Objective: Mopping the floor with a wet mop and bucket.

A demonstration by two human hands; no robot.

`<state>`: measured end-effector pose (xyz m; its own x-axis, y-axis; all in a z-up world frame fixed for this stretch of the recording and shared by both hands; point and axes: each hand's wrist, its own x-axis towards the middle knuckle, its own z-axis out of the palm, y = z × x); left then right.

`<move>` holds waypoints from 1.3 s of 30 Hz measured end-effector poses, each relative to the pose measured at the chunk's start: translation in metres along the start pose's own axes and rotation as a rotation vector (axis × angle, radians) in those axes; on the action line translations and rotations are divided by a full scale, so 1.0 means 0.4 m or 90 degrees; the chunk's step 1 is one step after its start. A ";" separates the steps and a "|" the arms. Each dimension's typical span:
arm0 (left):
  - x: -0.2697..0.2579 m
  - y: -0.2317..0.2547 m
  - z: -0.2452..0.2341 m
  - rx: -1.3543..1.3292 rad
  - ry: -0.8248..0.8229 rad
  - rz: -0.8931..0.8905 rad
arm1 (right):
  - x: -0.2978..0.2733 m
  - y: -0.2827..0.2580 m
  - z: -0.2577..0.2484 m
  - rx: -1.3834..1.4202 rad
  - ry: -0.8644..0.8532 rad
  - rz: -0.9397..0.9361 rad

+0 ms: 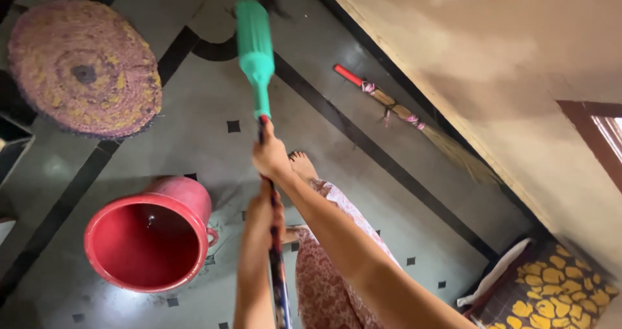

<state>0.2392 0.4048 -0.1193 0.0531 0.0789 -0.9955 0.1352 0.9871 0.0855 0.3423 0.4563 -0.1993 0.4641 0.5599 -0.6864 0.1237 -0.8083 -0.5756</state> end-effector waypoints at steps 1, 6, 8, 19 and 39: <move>0.015 0.048 0.008 0.002 -0.008 0.024 | 0.035 -0.046 -0.009 0.030 -0.018 -0.016; 0.002 0.260 0.101 0.033 0.011 0.060 | 0.201 -0.190 -0.039 0.042 -0.044 -0.078; 0.008 0.296 0.138 0.031 -0.037 0.116 | 0.151 -0.328 -0.166 0.094 -0.139 0.072; 0.010 0.085 0.189 0.049 0.006 0.035 | 0.141 0.009 -0.077 0.041 -0.038 -0.016; 0.135 0.162 0.285 0.067 0.004 0.194 | 0.396 0.060 -0.100 -0.048 0.023 -0.289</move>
<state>0.3636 0.4574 -0.1629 0.1002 0.3697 -0.9237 0.2164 0.8981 0.3829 0.4540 0.5184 -0.3041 0.3782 0.8550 -0.3549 0.3852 -0.4940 -0.7795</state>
